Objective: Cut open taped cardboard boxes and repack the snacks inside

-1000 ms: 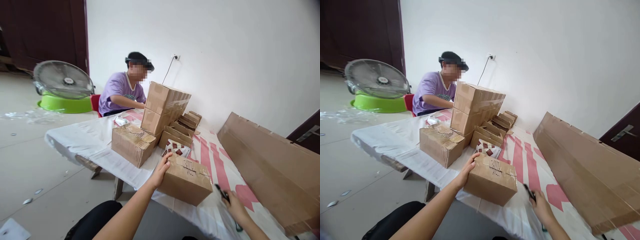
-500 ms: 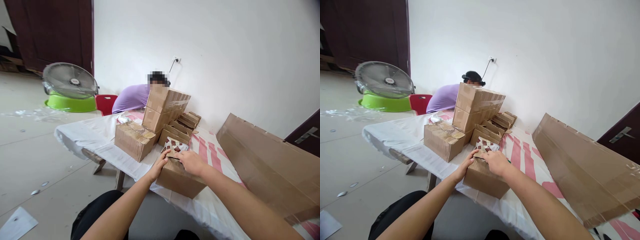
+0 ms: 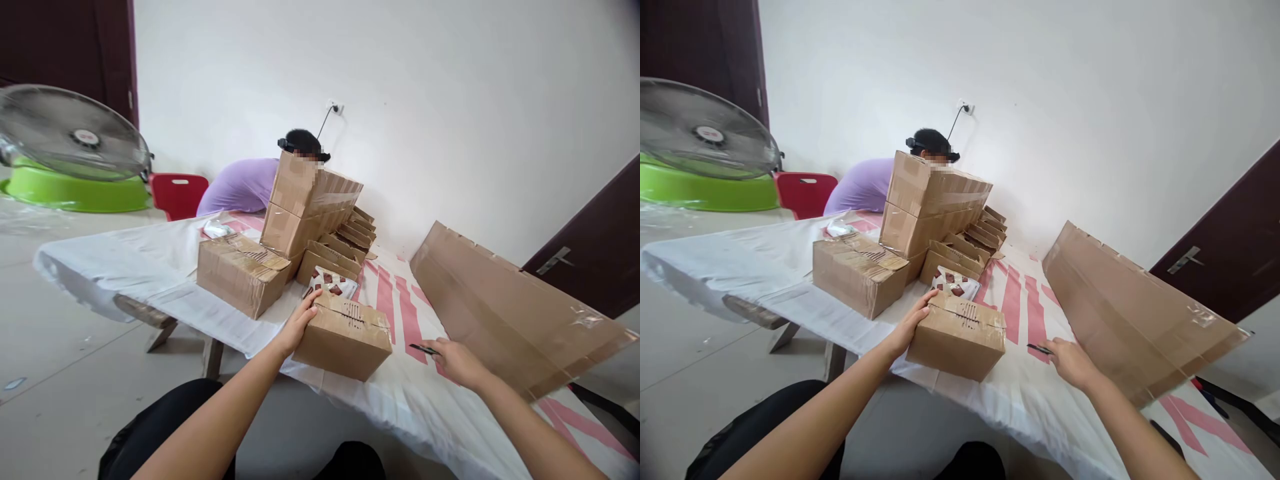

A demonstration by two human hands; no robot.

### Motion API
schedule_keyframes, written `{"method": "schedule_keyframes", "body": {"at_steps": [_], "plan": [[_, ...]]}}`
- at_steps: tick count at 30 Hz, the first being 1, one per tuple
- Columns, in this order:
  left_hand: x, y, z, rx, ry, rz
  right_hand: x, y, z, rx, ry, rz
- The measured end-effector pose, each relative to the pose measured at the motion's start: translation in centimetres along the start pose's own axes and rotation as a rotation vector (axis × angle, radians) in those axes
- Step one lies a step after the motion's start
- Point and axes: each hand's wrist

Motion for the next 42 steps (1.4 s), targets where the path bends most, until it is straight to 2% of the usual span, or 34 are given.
{"method": "schedule_keyframes", "body": {"at_steps": [5, 7, 8, 10, 14, 17, 20, 22, 25, 31, 35, 38, 42], "plan": [[0.1, -0.2, 0.1, -0.027, -0.014, -0.014, 1.4, -9.0, -1.8, 0.084, -0.124, 0.078], [0.2, -0.2, 0.0, -0.025, -0.010, -0.029, 2.2, -11.1, -1.8, 0.101, -0.127, 0.086], [0.4, -0.2, 0.0, -0.025, -0.009, -0.041, 2.5, -11.4, -1.6, 0.091, -0.117, 0.101], [0.6, -0.2, 0.0, -0.027, -0.013, -0.087, 2.9, -10.2, -1.0, 0.005, -0.102, 0.168], [1.0, -0.3, 0.0, -0.055, -0.030, -0.149, 4.6, -3.8, 1.0, -0.376, -0.075, 0.343], [0.9, -0.4, 0.0, -0.050, -0.035, -0.148, 7.0, 0.5, 2.8, -0.556, 0.114, 0.376], [0.5, -0.4, -0.1, -0.047, -0.030, -0.163, 9.0, 2.0, 4.4, -0.617, 0.265, 0.325], [0.3, -0.3, -0.2, -0.043, -0.026, -0.165, 9.7, 1.9, 5.1, -0.598, 0.263, 0.343], [0.3, -0.2, -0.2, -0.017, -0.031, -0.168, 9.9, 1.3, 5.7, -0.557, 0.176, 0.440], [0.7, 0.0, -0.2, -0.015, -0.029, -0.145, 9.4, 0.4, 6.2, -0.527, 0.045, 0.624], [0.6, -0.1, -0.1, -0.020, -0.012, -0.150, 8.2, -0.6, 6.1, -0.544, -0.053, 0.770], [0.3, -0.2, -0.1, -0.016, -0.002, -0.132, 6.5, -1.9, 4.3, -0.584, -0.143, 0.806], [0.0, -0.3, -0.2, -0.036, 0.000, -0.094, 4.9, -4.9, -0.7, -0.549, -0.231, 0.770]]}}
Point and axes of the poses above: each hand's wrist, its own z-axis towards the middle knuckle, its own y-axis out of the back of the hand, x = y × z, and after that the axes turned 13 degrees about -z, right-handed
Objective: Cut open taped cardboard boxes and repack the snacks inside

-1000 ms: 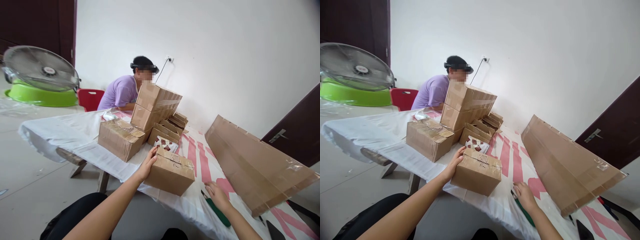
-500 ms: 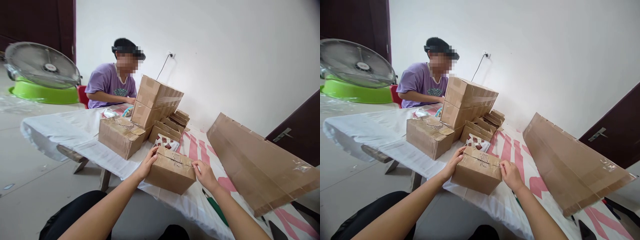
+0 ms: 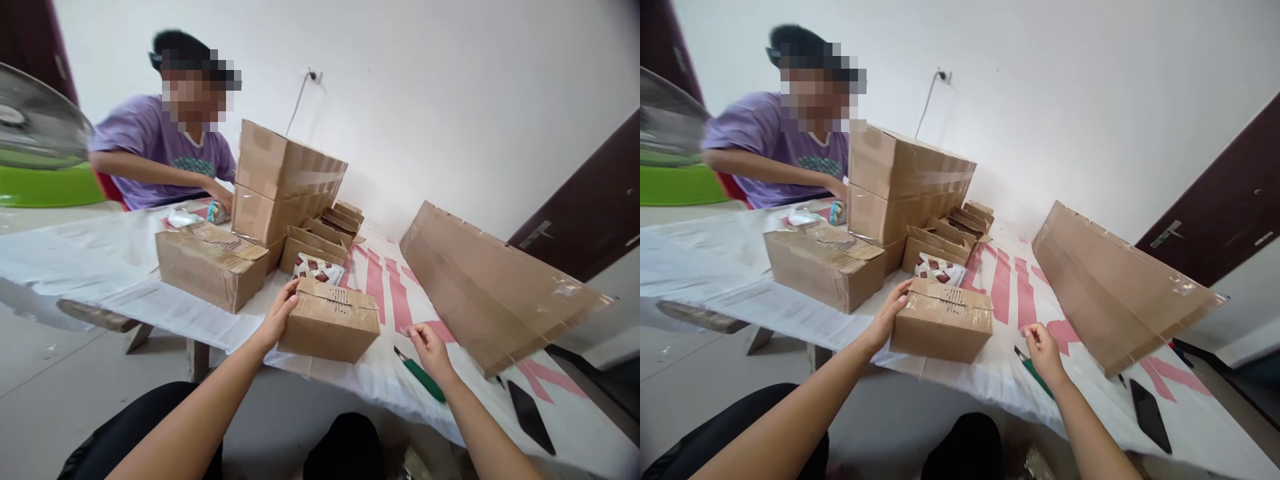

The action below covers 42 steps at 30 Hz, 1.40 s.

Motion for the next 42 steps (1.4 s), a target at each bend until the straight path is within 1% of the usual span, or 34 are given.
{"method": "schedule_keyframes", "body": {"at_steps": [2, 5, 7, 8, 10, 14, 16, 18, 20, 23, 25, 27, 31, 34, 36, 40, 42], "plan": [[0.1, 0.0, 0.0, -0.029, 0.001, 0.006, -1.3, 0.6, -3.2, 0.043, -0.008, -0.065], [0.4, 0.0, 0.1, -0.071, 0.003, 0.006, -2.9, 1.2, -7.8, 0.094, 0.044, -0.195], [0.8, 0.0, 0.2, -0.085, 0.005, -0.001, -4.0, 1.7, -10.1, 0.095, 0.064, -0.259], [0.9, 0.0, 0.3, -0.091, 0.006, -0.003, -4.7, 2.0, -11.0, 0.081, 0.047, -0.286], [1.2, 0.0, 0.4, -0.121, -0.003, 0.011, -6.7, 3.2, -12.4, 0.022, -0.044, -0.351], [1.1, -0.1, 0.1, -0.266, -0.051, 0.086, -11.9, 6.5, -14.1, -0.128, -0.260, -0.474], [0.8, -0.2, 0.0, -0.281, -0.092, 0.115, -14.0, 7.6, -14.8, -0.162, -0.308, -0.514], [0.5, -0.4, -0.1, -0.292, -0.133, 0.133, -15.4, 7.8, -15.7, -0.162, -0.320, -0.541], [0.2, -0.5, 0.0, -0.328, -0.161, 0.143, -15.9, 7.2, -16.5, -0.128, -0.294, -0.547], [0.0, -0.6, 0.1, -0.360, -0.202, 0.145, -15.8, 5.4, -17.6, -0.065, -0.236, -0.537], [0.0, -0.7, 0.1, -0.356, -0.232, 0.139, -15.6, 4.5, -18.2, -0.060, -0.221, -0.535], [-0.2, -0.7, -0.1, -0.349, -0.263, 0.125, -15.6, 4.0, -18.6, -0.071, -0.220, -0.535], [-1.0, -0.9, -0.8, -0.258, -0.284, 0.161, -15.9, 3.7, -19.2, -0.071, -0.217, -0.526], [-1.8, -1.2, -1.3, -0.234, -0.336, 0.210, -15.8, 3.5, -19.3, -0.081, -0.230, -0.525], [-2.3, -1.3, -1.6, -0.197, -0.349, 0.202, -15.8, 3.5, -19.2, -0.098, -0.245, -0.522], [-2.8, -1.2, -1.9, -0.136, -0.380, 0.199, -15.8, 4.2, -18.5, -0.164, -0.313, -0.512], [-2.8, -1.0, -1.8, -0.091, -0.347, 0.242, -15.5, 4.5, -18.0, -0.221, -0.360, -0.512]]}}
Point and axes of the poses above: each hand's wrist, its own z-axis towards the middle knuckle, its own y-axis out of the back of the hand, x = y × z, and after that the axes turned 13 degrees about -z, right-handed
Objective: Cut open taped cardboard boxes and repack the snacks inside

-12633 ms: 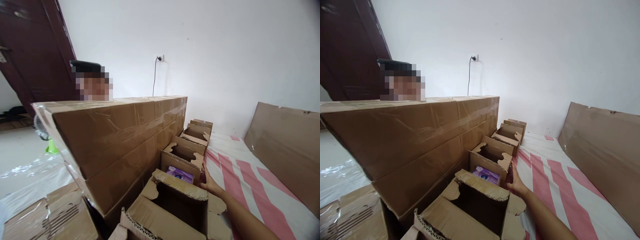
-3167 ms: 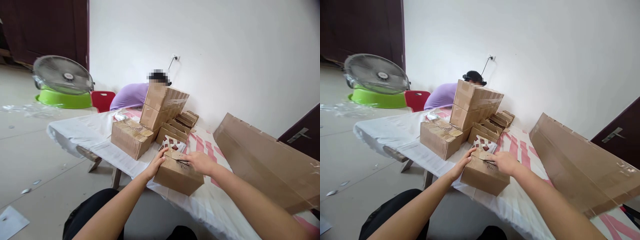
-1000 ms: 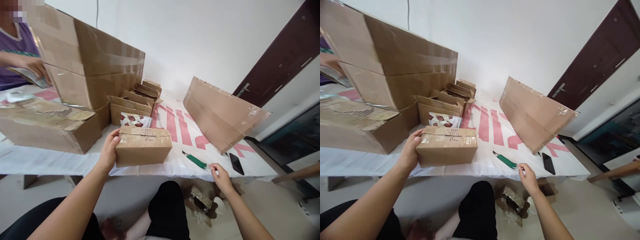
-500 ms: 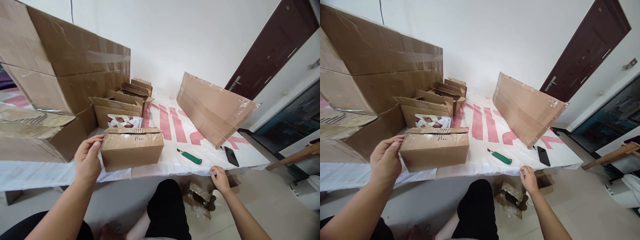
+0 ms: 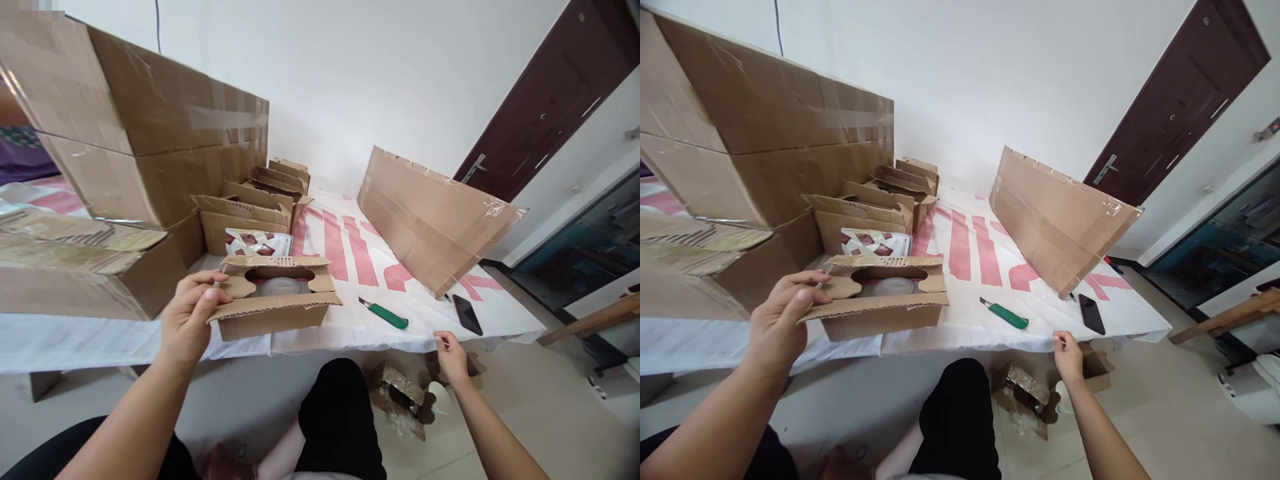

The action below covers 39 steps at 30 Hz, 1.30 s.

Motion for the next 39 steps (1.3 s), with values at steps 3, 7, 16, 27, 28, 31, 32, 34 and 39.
{"method": "schedule_keyframes", "body": {"at_steps": [3, 7, 16, 27, 28, 31, 32, 34, 39], "plan": [[0.1, 0.3, 0.1, 0.038, 0.039, 0.028, 1.7, 0.2, 0.2, -0.020, 0.008, 0.020], [0.3, 0.6, 0.1, 0.052, 0.055, 0.028, 5.4, -0.3, -1.0, 0.083, 0.199, 0.068], [0.0, 1.6, 0.9, 0.373, 0.146, 0.253, 6.4, 0.2, -1.2, 0.184, 0.325, 0.066], [2.6, 1.6, 0.3, 0.417, 0.295, 0.057, 24.4, 6.6, 7.6, 0.130, 0.582, 0.426], [3.1, 1.6, 0.2, 0.417, 0.312, 0.013, 26.8, 7.0, 8.1, 0.197, 0.646, 0.450], [4.2, 1.9, 0.1, 0.428, 0.323, -0.063, 33.1, 6.8, 9.9, 0.413, 0.849, 0.443], [4.4, 2.0, 0.1, 0.435, 0.319, -0.073, 34.9, 6.4, 10.5, 0.468, 0.903, 0.398], [4.7, 2.2, 0.1, 0.444, 0.303, -0.080, 37.7, 5.3, 11.8, 0.543, 0.968, 0.290], [5.2, 2.6, -0.1, 0.447, 0.226, -0.052, 41.2, 1.6, 13.9, 0.657, 1.040, 0.108]]}}
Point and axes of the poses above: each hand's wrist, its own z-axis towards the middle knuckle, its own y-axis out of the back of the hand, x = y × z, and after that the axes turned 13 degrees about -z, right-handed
